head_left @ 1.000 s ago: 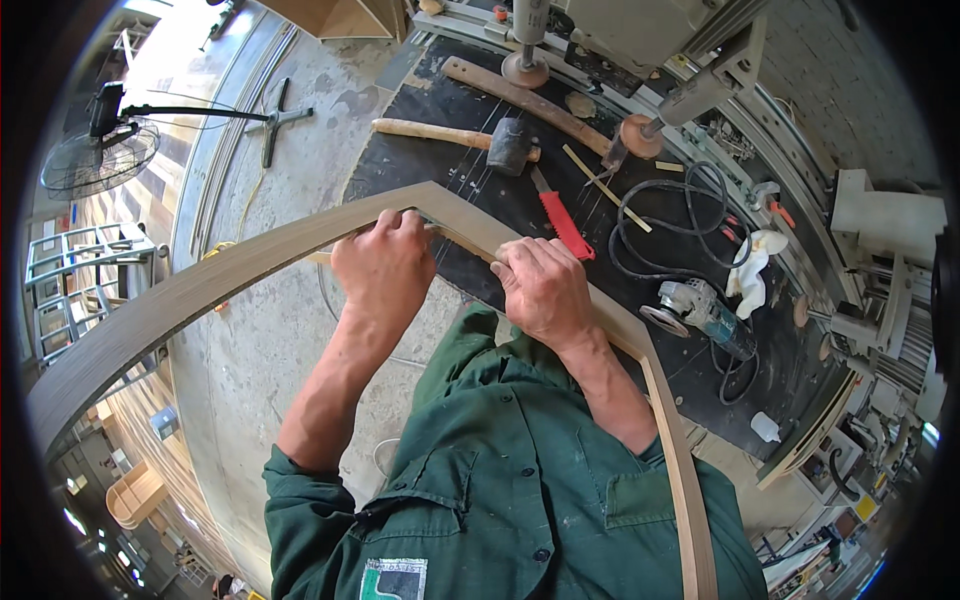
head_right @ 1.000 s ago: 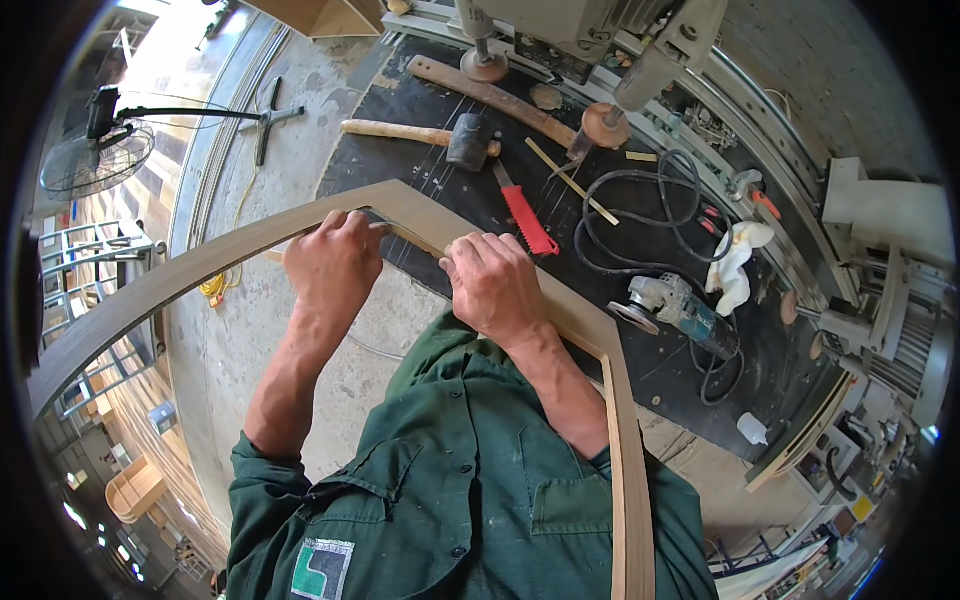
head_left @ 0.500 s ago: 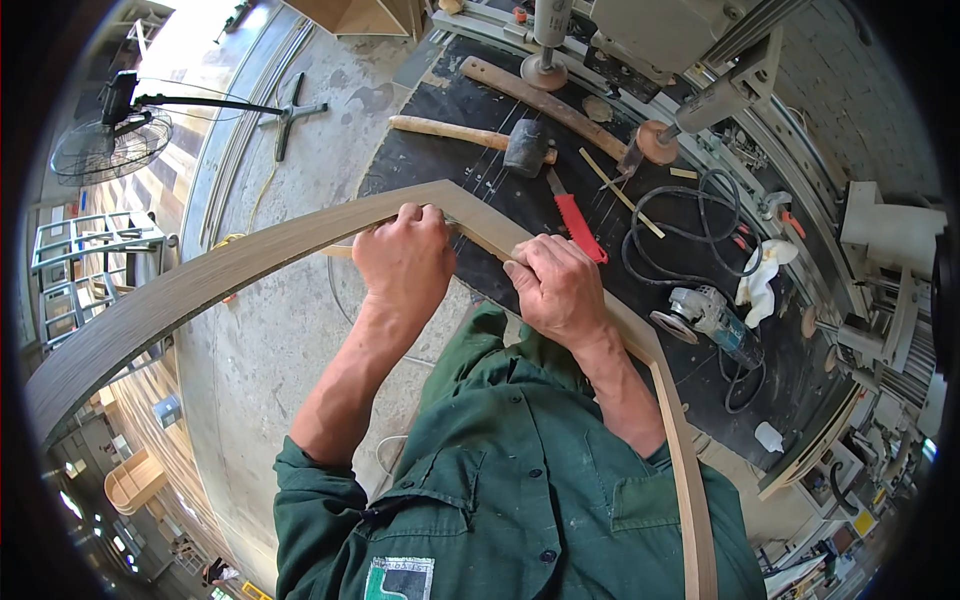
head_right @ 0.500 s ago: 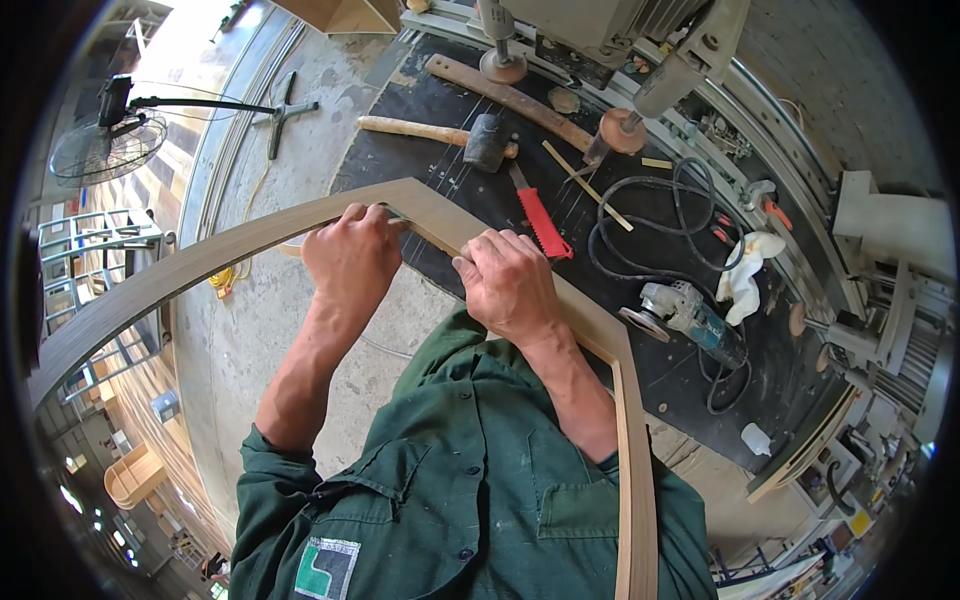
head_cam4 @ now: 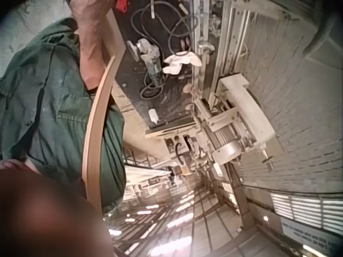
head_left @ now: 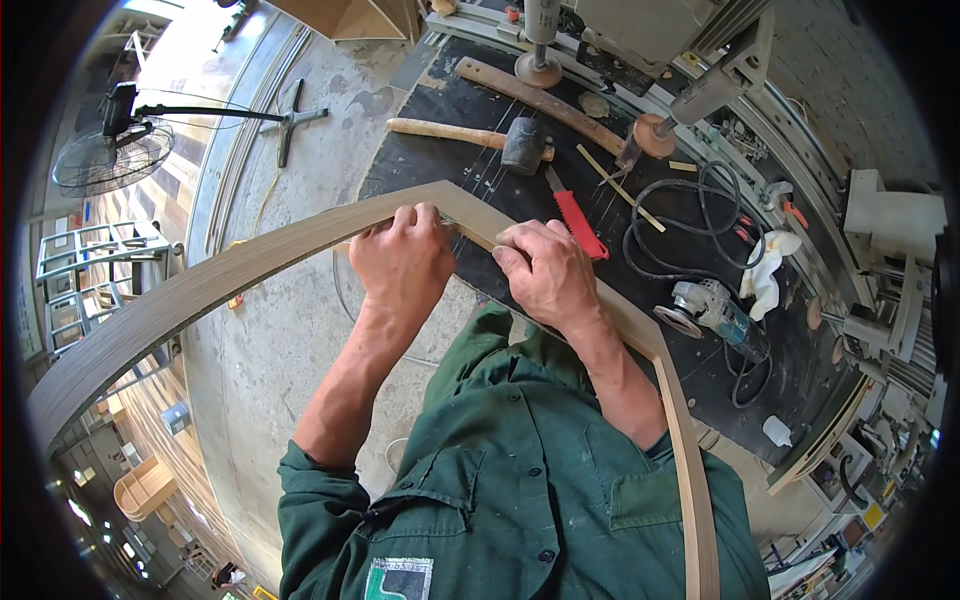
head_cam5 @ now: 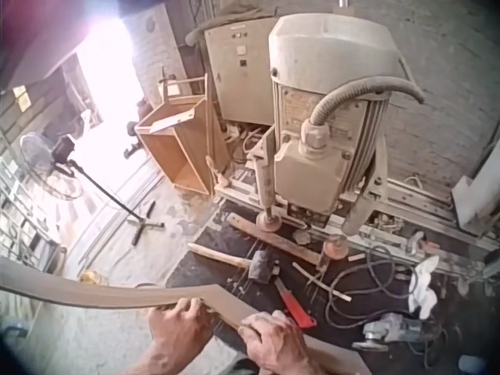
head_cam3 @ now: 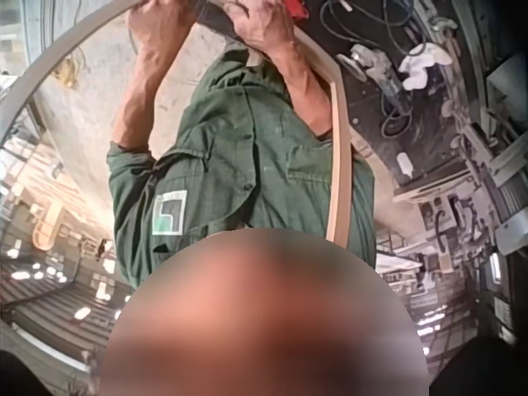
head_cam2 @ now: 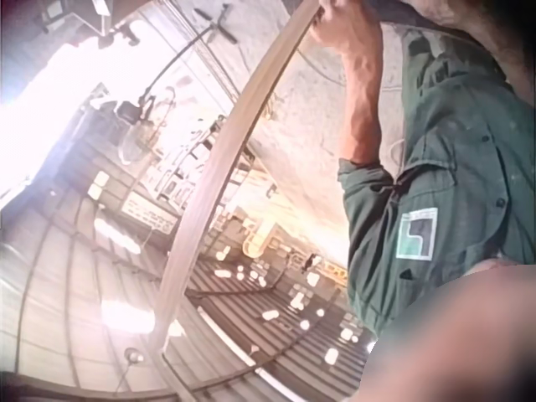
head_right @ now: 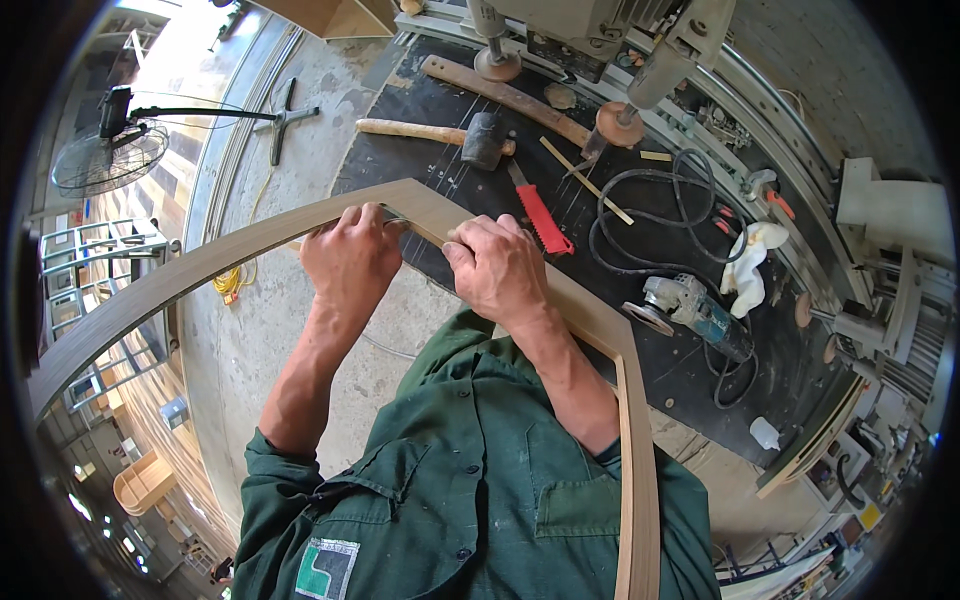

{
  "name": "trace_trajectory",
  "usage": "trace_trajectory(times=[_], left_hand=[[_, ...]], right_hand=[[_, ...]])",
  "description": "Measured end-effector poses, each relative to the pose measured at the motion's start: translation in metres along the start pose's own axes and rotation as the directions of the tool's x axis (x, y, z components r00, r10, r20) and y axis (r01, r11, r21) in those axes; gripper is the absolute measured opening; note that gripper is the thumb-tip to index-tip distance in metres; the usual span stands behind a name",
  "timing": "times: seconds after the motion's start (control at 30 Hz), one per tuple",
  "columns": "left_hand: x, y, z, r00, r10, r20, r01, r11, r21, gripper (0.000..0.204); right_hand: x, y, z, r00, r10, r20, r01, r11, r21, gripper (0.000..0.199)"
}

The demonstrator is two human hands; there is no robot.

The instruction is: The person is assembling or finishing a wooden frame by attaching and aligning thin wood strips to its edges.

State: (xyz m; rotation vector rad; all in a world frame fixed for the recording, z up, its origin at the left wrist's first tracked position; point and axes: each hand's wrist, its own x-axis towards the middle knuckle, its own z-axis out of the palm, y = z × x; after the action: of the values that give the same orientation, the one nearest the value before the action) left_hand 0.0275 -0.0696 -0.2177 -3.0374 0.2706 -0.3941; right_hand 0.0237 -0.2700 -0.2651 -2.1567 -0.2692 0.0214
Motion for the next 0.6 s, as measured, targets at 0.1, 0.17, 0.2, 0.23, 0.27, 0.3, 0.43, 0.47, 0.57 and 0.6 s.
trace_trajectory(times=[0.1,0.17,0.2,0.23,0.27,0.3,0.43,0.47,0.57,0.6], left_hand=[[-0.002,-0.003,0.001,0.997,0.041,-0.072,-0.041,0.999,-0.004,0.018],[-0.004,-0.008,0.004,0.993,0.069,-0.101,-0.07,0.998,-0.007,0.02],[-0.005,-0.011,0.005,0.987,0.099,-0.127,-0.101,0.995,-0.01,0.022],[-0.007,-0.014,0.006,0.987,0.096,-0.131,-0.098,0.995,-0.009,0.022],[-0.009,-0.017,0.006,0.985,0.109,-0.133,-0.11,0.994,-0.006,0.025],[-0.011,-0.019,0.005,0.983,0.121,-0.136,-0.122,0.992,-0.002,0.027],[-0.02,-0.029,-0.004,0.982,0.135,-0.135,-0.136,0.991,0.001,0.031],[-0.02,-0.032,-0.012,0.979,0.178,-0.099,-0.179,0.984,-0.005,0.031],[-0.017,-0.041,-0.026,0.972,0.201,-0.119,-0.204,0.979,-0.005,0.032],[-0.016,-0.045,-0.033,0.967,0.185,-0.175,-0.188,0.982,0.001,0.032]], right_hand=[[0.001,-0.001,0.005,0.999,-0.048,-0.006,0.047,0.995,-0.085,0.025],[0.002,-0.001,0.005,0.998,-0.057,-0.025,0.053,0.989,-0.142,0.026],[0.001,0.0,0.004,1.0,-0.019,-0.015,0.017,0.995,-0.102,0.031],[0.001,0.001,0.004,1.0,0.019,-0.004,-0.019,0.998,-0.062,0.036],[0.001,0.0,0.004,1.0,0.02,-0.008,-0.02,0.998,-0.065,0.036],[0.001,-0.001,0.006,0.999,0.024,-0.026,-0.027,0.994,-0.108,0.042],[0.001,-0.005,0.007,0.996,0.06,-0.058,-0.071,0.977,-0.199,0.056],[0.001,-0.004,0.007,0.997,0.059,-0.058,-0.07,0.977,-0.2,0.056],[0.002,-0.004,0.005,0.995,0.085,-0.056,-0.094,0.976,-0.198,0.058],[0.003,-0.005,0.004,0.994,0.091,-0.053,-0.1,0.974,-0.204,0.058]])
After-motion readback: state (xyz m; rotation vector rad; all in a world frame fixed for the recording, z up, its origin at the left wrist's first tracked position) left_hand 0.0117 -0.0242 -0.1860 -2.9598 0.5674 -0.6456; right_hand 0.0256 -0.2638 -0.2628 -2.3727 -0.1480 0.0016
